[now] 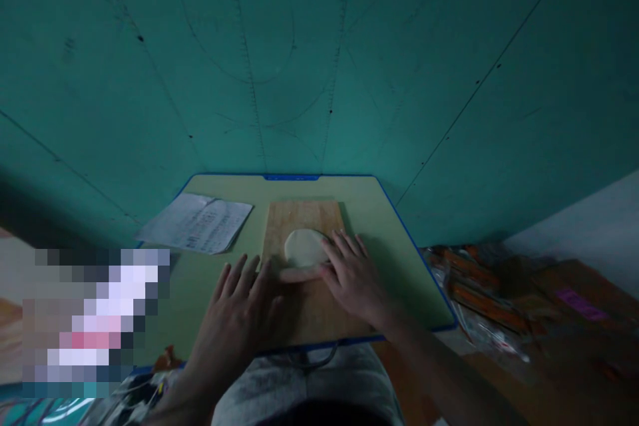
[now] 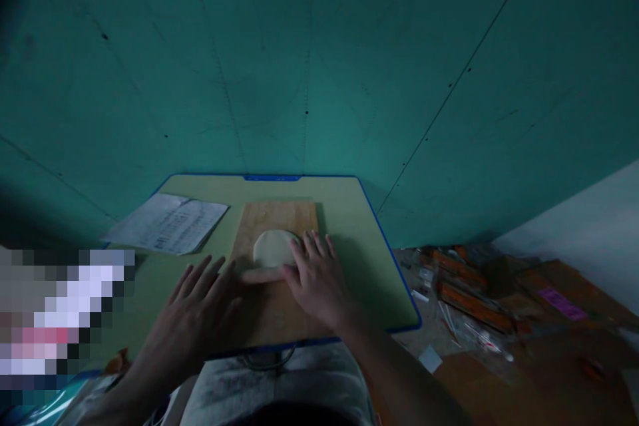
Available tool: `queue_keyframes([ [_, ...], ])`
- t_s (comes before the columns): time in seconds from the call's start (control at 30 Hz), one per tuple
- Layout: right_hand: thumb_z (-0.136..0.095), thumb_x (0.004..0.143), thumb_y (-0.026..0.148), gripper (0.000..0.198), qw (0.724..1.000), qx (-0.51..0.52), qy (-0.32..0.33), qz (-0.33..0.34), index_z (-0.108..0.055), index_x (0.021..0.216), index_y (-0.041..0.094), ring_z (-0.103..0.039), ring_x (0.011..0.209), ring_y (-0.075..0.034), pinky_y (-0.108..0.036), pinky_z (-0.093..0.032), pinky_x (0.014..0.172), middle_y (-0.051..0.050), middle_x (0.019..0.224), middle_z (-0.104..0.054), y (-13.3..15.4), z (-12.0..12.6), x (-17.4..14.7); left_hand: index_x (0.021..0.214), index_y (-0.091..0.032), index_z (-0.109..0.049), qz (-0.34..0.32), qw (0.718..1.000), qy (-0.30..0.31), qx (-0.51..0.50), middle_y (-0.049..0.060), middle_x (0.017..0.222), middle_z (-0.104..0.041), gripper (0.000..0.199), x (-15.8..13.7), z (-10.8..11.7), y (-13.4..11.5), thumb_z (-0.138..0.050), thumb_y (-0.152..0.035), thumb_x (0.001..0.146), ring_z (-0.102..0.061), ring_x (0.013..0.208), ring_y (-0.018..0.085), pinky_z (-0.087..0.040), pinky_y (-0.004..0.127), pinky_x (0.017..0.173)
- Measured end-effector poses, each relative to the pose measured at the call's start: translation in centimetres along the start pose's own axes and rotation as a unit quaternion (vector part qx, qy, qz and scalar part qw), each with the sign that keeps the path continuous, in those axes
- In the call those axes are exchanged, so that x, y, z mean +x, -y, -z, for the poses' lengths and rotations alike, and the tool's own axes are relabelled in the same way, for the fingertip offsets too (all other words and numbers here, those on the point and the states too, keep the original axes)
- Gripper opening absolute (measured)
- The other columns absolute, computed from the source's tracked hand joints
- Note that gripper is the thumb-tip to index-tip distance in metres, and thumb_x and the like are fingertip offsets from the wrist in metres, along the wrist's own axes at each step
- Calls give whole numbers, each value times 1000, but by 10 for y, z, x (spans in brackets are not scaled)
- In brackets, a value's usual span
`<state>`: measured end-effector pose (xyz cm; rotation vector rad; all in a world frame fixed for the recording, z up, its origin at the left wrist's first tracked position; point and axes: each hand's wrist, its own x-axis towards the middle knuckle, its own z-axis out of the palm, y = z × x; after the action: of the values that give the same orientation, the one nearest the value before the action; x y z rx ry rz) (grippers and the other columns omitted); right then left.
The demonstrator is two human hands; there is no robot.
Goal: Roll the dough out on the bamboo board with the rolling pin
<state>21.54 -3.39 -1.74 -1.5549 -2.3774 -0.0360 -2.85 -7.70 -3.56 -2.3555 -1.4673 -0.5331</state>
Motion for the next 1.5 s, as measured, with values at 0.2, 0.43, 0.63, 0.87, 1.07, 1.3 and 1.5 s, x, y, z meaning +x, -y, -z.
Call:
queue_keyframes([
  [0.2,-43,103,39,43,999,19,2,46,-58,137,18,-47,135,-27,-45,-32,115,-15,143,-56,-18,-4,60,138,-10,-53,21,999,-16,31,22,137,-60,55,7,-5,-6,-38,-47,100,-50,133,43,-47,60,102],
  [0.43,-43,103,29,30,999,29,-26,26,-71,99,17,-60,105,-20,-34,-42,98,-10,106,-69,-20,-12,138,133,-11,-58,123,992,7,-32,22,134,-62,55,63,-31,40,-34,-49,100,-53,131,37,-48,53,103],
  [0.63,-48,99,23,23,999,24,-43,8,-70,97,17,-59,104,-21,-35,-43,96,-10,106,-68,-24,-13,138,131,-9,-58,144,989,13,-33,23,133,-62,55,74,-35,45,-31,-47,100,-54,129,37,-47,52,103],
  [0.87,-45,99,27,28,1000,27,-15,5,-66,115,17,-57,117,-27,-43,-44,102,-13,123,-65,-16,-1,51,137,-18,-54,54,997,38,-46,13,138,-61,49,29,-10,6,-36,-46,101,-49,134,37,-47,53,104],
  [1.07,-43,99,27,34,997,49,-16,54,-62,125,16,-50,130,-31,-51,-42,110,-17,138,-59,4,10,-12,142,-18,-49,19,991,77,-104,12,145,-56,51,25,-13,12,-35,-46,102,-45,137,34,-42,53,110],
  [1.3,-42,100,32,38,990,102,-90,20,-59,130,15,-55,125,-29,-48,-48,104,-17,135,-61,-21,-8,-3,133,-18,-59,53,994,61,-70,16,135,-62,47,86,-23,16,-39,-45,101,-52,130,35,-45,52,104],
  [1.5,-43,96,24,29,991,84,-82,-68,-69,108,17,-63,111,-24,-37,-48,98,-13,119,-68,-47,-11,41,131,-15,-59,105,991,73,-29,17,132,-64,49,132,-34,12,-37,-46,101,-57,125,33,-47,46,99],
])
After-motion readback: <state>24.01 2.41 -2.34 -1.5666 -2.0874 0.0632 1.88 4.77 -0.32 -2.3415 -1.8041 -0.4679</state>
